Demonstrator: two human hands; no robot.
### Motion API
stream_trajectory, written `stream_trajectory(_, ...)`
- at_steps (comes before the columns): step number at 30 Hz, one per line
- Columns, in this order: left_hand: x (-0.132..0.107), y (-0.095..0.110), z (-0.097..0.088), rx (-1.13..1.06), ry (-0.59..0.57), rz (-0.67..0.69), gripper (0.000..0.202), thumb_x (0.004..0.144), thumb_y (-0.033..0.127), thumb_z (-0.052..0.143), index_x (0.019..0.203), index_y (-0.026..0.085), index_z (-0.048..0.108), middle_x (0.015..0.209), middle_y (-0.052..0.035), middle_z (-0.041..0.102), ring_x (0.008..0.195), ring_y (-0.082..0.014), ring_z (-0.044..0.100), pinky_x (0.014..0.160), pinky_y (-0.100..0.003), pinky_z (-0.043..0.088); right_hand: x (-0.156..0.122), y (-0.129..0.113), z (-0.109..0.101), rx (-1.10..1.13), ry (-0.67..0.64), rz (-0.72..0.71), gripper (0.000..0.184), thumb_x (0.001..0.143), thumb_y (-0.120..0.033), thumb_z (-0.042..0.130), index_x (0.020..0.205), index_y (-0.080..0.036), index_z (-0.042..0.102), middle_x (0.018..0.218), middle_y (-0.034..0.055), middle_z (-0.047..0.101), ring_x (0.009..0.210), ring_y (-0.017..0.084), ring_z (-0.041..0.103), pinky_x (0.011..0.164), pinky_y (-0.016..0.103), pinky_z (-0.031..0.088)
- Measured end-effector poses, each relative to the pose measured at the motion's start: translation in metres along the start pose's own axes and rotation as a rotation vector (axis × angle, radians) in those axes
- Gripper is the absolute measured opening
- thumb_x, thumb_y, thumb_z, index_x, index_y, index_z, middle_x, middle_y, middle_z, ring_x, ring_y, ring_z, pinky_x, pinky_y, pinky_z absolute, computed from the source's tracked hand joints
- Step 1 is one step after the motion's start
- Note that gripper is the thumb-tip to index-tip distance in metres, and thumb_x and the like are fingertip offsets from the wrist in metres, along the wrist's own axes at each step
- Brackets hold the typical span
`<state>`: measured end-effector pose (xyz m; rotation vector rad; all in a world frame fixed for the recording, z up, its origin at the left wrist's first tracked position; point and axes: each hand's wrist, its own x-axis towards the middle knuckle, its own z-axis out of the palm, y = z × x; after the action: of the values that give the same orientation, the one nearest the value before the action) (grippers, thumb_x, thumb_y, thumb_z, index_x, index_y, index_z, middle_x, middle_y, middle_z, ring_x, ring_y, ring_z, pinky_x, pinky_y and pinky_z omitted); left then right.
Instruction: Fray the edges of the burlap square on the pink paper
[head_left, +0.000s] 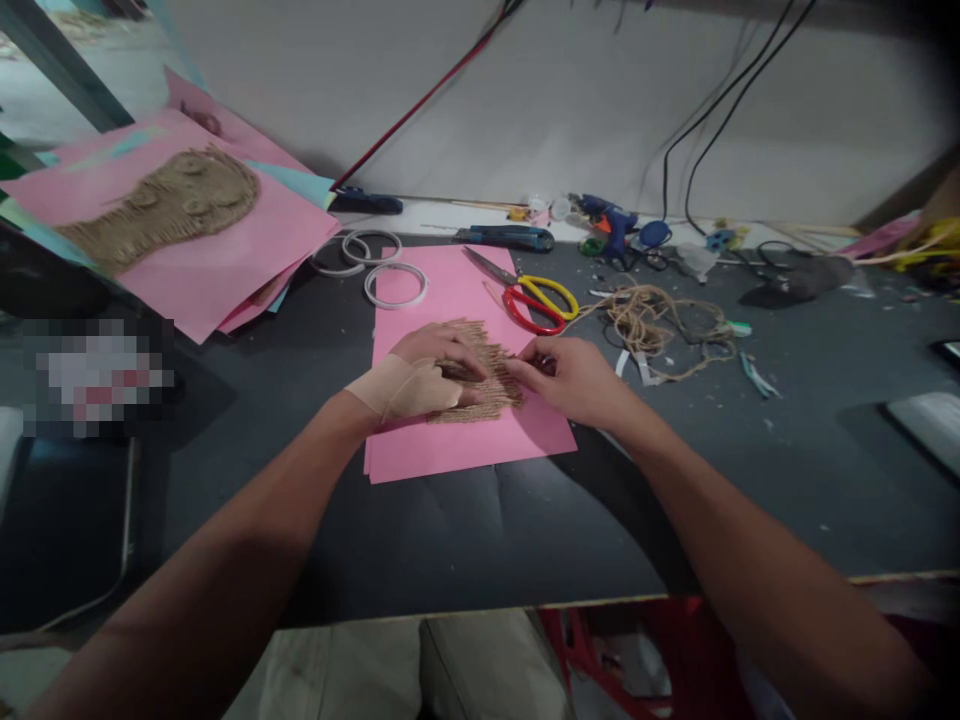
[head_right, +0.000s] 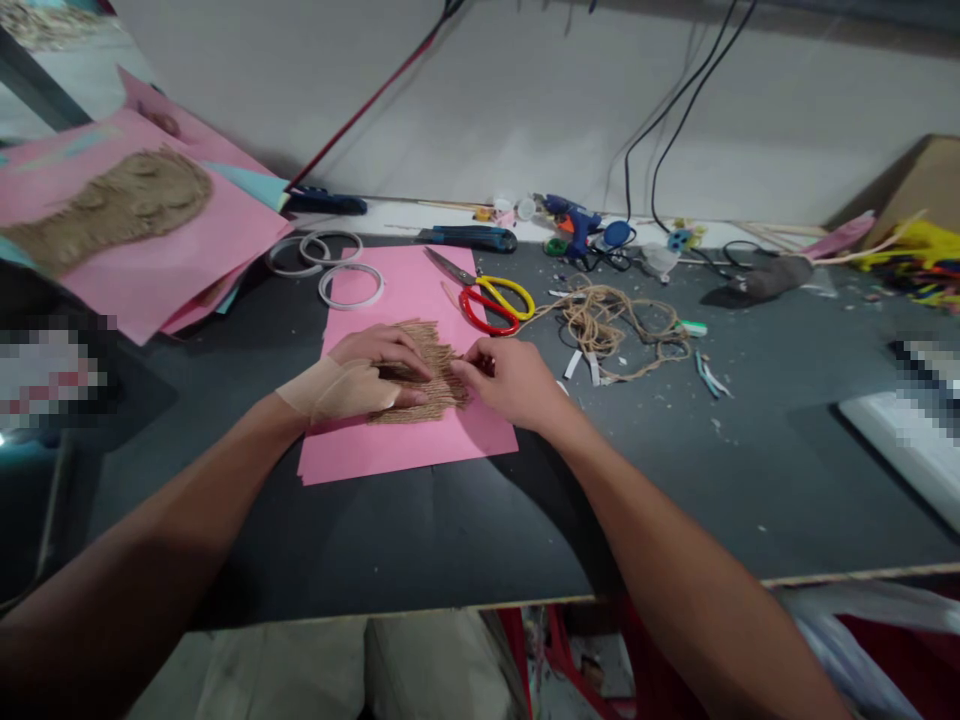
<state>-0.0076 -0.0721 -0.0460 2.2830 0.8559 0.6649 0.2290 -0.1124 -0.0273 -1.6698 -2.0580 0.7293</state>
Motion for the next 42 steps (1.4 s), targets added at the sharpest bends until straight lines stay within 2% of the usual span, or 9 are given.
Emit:
stream_trajectory(9, -0.001, -0.006, 0.002, 0.012, -0.007, 0.082, 0.019, 0.079, 0.025, 0.084, 0.097, 0.024, 0.086, 0.106, -0.0074, 0.078, 0.113, -0.0248, 0.068, 0.116, -0.046, 0.049, -0.001, 0.0, 0.006, -0.126, 0.073, -0.042, 0.023, 0.096, -0.034, 0.068, 0.079, -0.02, 0.07, 0.072, 0.0049, 0.07, 0.066, 0.018, 0.06, 0.065, 0.031, 0.039)
stream_trajectory(17, -0.001, -0.005, 0.002, 0.015, -0.013, 0.05, 0.017, 0.076, 0.022, 0.086, 0.093, 0.024, 0.087, 0.106, -0.0078, 0.078, 0.113, -0.0263, 0.068, 0.115, -0.047, 0.049, 0.0, 0.004, 0.004, -0.007, 0.045, -0.014, 0.016, 0.089, -0.032, 0.075, 0.082, -0.02, 0.07, 0.072, 0.0023, 0.071, 0.064, 0.016, 0.06, 0.064, 0.031, 0.041)
stream_trajectory(21, -0.001, -0.007, 0.002, 0.006, -0.012, 0.064, 0.017, 0.077, 0.025, 0.086, 0.094, 0.025, 0.087, 0.104, -0.0072, 0.079, 0.107, -0.024, 0.068, 0.112, -0.045, 0.051, -0.001, 0.003, 0.004, -0.031, 0.06, -0.004, 0.013, 0.091, -0.029, 0.074, 0.082, -0.02, 0.07, 0.07, 0.0019, 0.07, 0.064, 0.016, 0.059, 0.064, 0.031, 0.04)
stream_trajectory(29, -0.002, -0.004, 0.002, 0.003, 0.004, 0.093, 0.017, 0.079, 0.026, 0.086, 0.096, 0.023, 0.087, 0.104, -0.0086, 0.078, 0.109, -0.0243, 0.069, 0.113, -0.045, 0.051, 0.001, 0.004, 0.008, -0.06, 0.092, -0.018, 0.016, 0.092, -0.031, 0.073, 0.081, -0.02, 0.07, 0.069, 0.0022, 0.07, 0.064, 0.017, 0.06, 0.064, 0.031, 0.04)
stream_trajectory(35, -0.001, -0.01, 0.004, -0.019, 0.021, 0.082, 0.016, 0.076, 0.024, 0.086, 0.092, 0.025, 0.086, 0.104, -0.0071, 0.079, 0.111, -0.0256, 0.07, 0.115, -0.048, 0.05, 0.001, 0.007, 0.007, 0.024, 0.061, -0.048, 0.018, 0.084, -0.033, 0.083, 0.081, -0.02, 0.07, 0.072, 0.0015, 0.071, 0.063, 0.016, 0.06, 0.063, 0.03, 0.042)
stream_trajectory(42, -0.001, -0.008, 0.002, -0.028, 0.009, 0.074, 0.016, 0.078, 0.028, 0.085, 0.094, 0.024, 0.086, 0.103, -0.0083, 0.078, 0.11, -0.0251, 0.068, 0.112, -0.047, 0.052, 0.002, 0.004, 0.01, -0.004, 0.111, -0.018, 0.015, 0.087, -0.03, 0.078, 0.078, -0.02, 0.07, 0.069, 0.0016, 0.07, 0.063, 0.016, 0.06, 0.064, 0.031, 0.042)
